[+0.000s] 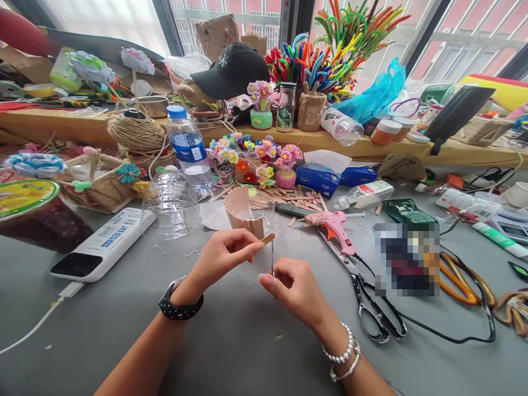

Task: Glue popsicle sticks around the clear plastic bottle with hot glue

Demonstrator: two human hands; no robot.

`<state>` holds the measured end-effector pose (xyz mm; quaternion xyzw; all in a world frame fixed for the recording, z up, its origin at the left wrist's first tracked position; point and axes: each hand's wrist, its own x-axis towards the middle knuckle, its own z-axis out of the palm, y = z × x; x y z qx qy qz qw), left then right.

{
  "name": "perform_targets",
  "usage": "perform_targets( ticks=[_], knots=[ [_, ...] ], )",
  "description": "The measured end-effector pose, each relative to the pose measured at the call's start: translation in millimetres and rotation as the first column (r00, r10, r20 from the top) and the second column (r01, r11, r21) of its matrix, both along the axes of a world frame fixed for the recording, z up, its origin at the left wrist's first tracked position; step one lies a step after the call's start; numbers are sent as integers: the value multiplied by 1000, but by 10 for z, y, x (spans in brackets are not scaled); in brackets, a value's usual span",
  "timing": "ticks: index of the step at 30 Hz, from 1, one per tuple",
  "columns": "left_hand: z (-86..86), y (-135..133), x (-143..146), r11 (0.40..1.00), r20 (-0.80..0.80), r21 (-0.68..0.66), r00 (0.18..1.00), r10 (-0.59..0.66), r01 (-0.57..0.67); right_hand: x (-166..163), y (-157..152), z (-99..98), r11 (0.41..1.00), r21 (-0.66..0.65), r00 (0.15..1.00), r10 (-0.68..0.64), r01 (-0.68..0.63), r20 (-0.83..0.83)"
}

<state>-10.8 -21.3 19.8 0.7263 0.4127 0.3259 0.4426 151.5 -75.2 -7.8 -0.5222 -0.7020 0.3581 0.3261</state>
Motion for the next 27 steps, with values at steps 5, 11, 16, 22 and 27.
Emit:
perform_targets(
  ticks=[5, 11, 16, 22, 27],
  knots=[
    [15, -9, 11, 998, -20, 67, 1000, 12, -10, -4, -5, 3, 1000, -19, 1000, -9, 9, -15],
    [2, -9, 22, 998, -29, 63, 1000, 3, -1, 7, -4, -15, 1000, -12, 1000, -4, 4, -26],
    [-5, -2, 25, 1000, -23, 20, 1000, -17, 17, 12, 4, -33, 1000, -22, 999, -16, 15, -46],
    [0, -3, 22, 999, -3, -25, 1000, -21, 21, -3, 1, -36, 999, -36, 994, -42, 38, -99],
    [16, -2, 10, 996, 15, -85, 999, -31, 32, -14, -2, -42, 998, -51, 991, -54, 48, -121]
  ],
)
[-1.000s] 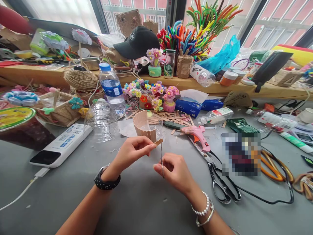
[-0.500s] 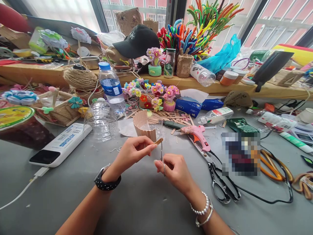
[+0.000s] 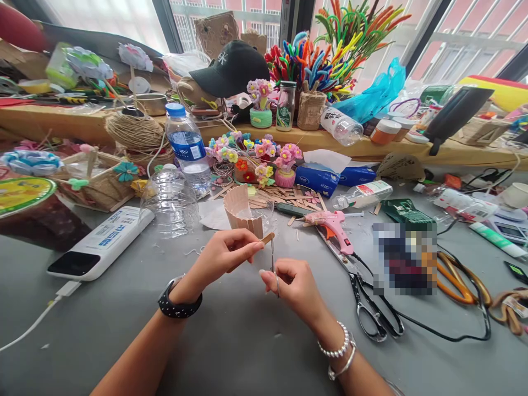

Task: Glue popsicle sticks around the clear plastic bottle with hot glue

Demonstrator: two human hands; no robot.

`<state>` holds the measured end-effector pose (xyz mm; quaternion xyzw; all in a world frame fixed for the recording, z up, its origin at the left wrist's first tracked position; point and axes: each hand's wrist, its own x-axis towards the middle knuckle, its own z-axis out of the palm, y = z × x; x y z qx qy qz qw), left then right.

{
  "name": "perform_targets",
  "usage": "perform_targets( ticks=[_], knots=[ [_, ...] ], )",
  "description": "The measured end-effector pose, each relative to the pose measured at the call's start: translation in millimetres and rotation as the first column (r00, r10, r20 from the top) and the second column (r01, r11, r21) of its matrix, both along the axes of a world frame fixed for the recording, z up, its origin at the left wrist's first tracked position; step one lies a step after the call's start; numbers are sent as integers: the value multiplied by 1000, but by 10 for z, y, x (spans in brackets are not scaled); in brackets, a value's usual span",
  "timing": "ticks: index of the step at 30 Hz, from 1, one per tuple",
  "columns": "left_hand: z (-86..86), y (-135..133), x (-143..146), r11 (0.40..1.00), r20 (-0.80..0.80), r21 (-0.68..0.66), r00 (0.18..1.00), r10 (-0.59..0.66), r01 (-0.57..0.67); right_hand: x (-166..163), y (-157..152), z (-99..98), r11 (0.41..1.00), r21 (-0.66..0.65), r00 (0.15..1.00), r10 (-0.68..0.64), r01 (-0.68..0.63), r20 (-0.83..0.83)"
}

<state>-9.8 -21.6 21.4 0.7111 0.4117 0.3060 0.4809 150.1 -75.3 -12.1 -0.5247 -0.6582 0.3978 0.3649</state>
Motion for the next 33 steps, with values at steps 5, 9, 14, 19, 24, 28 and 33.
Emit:
perform_targets(
  ticks=[5, 9, 14, 19, 24, 28, 33],
  knots=[
    [-2, 8, -13, 1000, 6, -12, 1000, -2, 2, 7, 6, -7, 1000, 9, 1000, -1, 1, 9],
    [-4, 10, -15, 1000, 0, 6, 1000, 2, -2, 12, 12, -8, 1000, -1, 1000, 3, -3, 1],
    [-3, 13, -19, 998, -16, 54, 1000, 13, -12, 18, 11, -13, 1000, -20, 1000, -1, 1, -8],
    [-9, 18, -17, 997, -25, 79, 1000, 17, -15, 15, 14, -17, 999, -43, 1000, -13, 12, -25],
    [-24, 14, -11, 997, -22, 79, 1000, 16, -14, 6, 18, -2, 999, -48, 999, -21, 19, -28],
    [-28, 14, -10, 996, -22, 86, 999, 26, -24, 11, 12, 7, 999, -49, 999, -23, 21, -31],
    [-34, 19, -11, 998, -18, 67, 1000, 15, -14, 6, 7, -4, 998, -47, 999, -37, 35, -40]
  ],
)
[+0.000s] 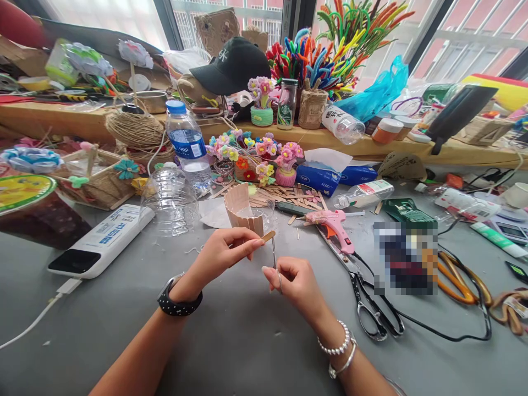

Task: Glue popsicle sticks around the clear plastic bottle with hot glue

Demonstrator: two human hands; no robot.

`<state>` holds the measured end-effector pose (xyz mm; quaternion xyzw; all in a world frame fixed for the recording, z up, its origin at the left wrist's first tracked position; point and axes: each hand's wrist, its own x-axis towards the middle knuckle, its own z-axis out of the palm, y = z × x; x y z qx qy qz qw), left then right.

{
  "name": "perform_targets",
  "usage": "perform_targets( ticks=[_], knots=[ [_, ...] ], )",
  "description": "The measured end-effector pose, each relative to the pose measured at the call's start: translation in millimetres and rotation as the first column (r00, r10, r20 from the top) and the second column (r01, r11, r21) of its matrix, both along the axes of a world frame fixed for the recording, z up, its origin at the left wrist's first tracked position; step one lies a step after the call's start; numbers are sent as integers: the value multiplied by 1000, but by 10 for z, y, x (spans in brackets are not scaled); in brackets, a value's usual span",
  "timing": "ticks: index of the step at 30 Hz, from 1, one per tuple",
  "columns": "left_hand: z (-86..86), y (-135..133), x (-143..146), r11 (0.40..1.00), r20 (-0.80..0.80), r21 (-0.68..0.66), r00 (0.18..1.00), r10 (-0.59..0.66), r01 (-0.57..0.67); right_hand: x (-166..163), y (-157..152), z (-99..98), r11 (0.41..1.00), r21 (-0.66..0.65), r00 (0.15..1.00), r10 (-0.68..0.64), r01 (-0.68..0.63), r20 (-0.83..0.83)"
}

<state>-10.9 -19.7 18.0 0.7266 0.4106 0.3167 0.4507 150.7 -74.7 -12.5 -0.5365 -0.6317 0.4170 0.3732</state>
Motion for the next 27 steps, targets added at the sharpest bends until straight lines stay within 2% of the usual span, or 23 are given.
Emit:
perform_targets(
  ticks=[7, 15, 20, 24, 27],
  knots=[
    [-8, -12, 13, 1000, 18, -18, 1000, 0, 1, -29, 6, -9, 997, 27, 998, -66, 66, 0],
    [8, -18, 18, 1000, 41, -28, 999, 6, -5, 0, 16, -46, 993, 85, 996, -82, 79, 32],
    [10, -21, 18, 1000, 48, -24, 999, 11, -10, 3, 11, -45, 992, 76, 995, -100, 99, 13],
    [16, -41, 35, 999, 52, -32, 999, 6, -4, 12, 7, -53, 1000, 14, 997, -4, 5, -73],
    [20, -59, 53, 999, 60, -52, 998, -14, 17, 25, 8, -81, 997, 15, 984, 82, -81, -156]
  ],
)
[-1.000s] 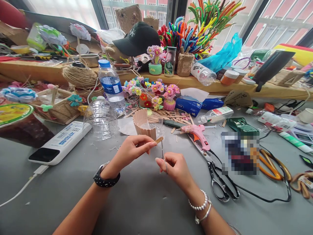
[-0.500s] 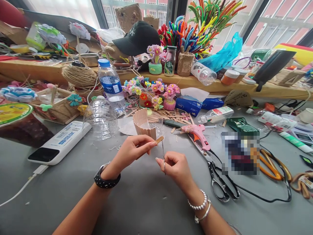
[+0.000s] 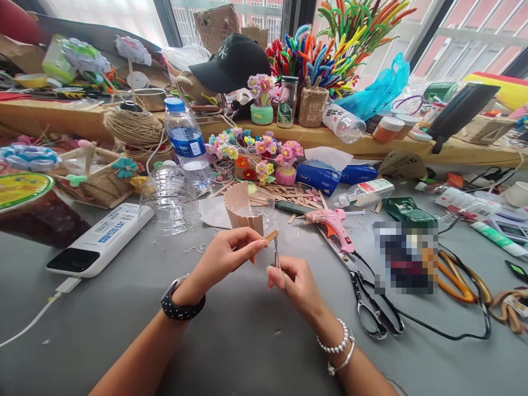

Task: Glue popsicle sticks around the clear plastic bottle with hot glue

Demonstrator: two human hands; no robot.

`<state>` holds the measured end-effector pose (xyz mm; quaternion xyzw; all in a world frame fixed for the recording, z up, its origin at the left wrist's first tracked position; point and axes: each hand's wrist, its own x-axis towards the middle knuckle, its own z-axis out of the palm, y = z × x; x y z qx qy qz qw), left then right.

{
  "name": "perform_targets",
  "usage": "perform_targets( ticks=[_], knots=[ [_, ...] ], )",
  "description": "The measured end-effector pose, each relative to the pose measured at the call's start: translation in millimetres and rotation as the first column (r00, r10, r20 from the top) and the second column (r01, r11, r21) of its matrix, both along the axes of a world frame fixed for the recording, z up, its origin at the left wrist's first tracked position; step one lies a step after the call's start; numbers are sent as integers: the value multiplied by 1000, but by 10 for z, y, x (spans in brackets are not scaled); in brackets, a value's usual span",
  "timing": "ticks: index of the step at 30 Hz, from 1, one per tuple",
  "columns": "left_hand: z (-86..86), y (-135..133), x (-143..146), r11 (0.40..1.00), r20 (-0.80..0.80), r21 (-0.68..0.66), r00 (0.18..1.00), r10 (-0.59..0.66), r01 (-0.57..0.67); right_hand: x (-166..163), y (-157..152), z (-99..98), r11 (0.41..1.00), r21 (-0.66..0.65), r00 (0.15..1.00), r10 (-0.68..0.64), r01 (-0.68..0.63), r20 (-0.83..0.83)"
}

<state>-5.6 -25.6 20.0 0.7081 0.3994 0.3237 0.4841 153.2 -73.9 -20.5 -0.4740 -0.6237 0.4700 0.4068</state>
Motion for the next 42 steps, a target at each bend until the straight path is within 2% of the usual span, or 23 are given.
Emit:
perform_targets(
  ticks=[4, 8, 14, 20, 27, 37, 42],
  knots=[
    [-3, -3, 5, 1000, -12, 5, 1000, 2, -2, -1, -3, -5, 1000, -5, 1000, -4, 4, 9],
    [-9, 7, -4, 1000, -30, 9, 1000, 5, -4, -17, -9, 31, 997, -3, 995, -75, 75, 72],
    [-2, 11, -5, 1000, -25, 8, 1000, 12, -11, -29, 1, 23, 985, 93, 975, -159, 145, 157],
    [0, 15, -9, 1000, -26, 7, 999, 24, -24, -37, 3, 13, 976, 121, 964, -199, 180, 174],
    [3, 5, -2, 1000, -24, 5, 1000, -12, 12, -27, -18, 42, 998, 20, 996, -58, 57, 61],
    [19, 2, -3, 999, -18, -33, 1000, -12, 12, -44, -11, 17, 976, 120, 964, -200, 181, 176],
    [37, 0, -6, 999, -16, -36, 1000, -1, 0, -36, -22, 24, 975, 127, 960, -203, 181, 191]
  ],
)
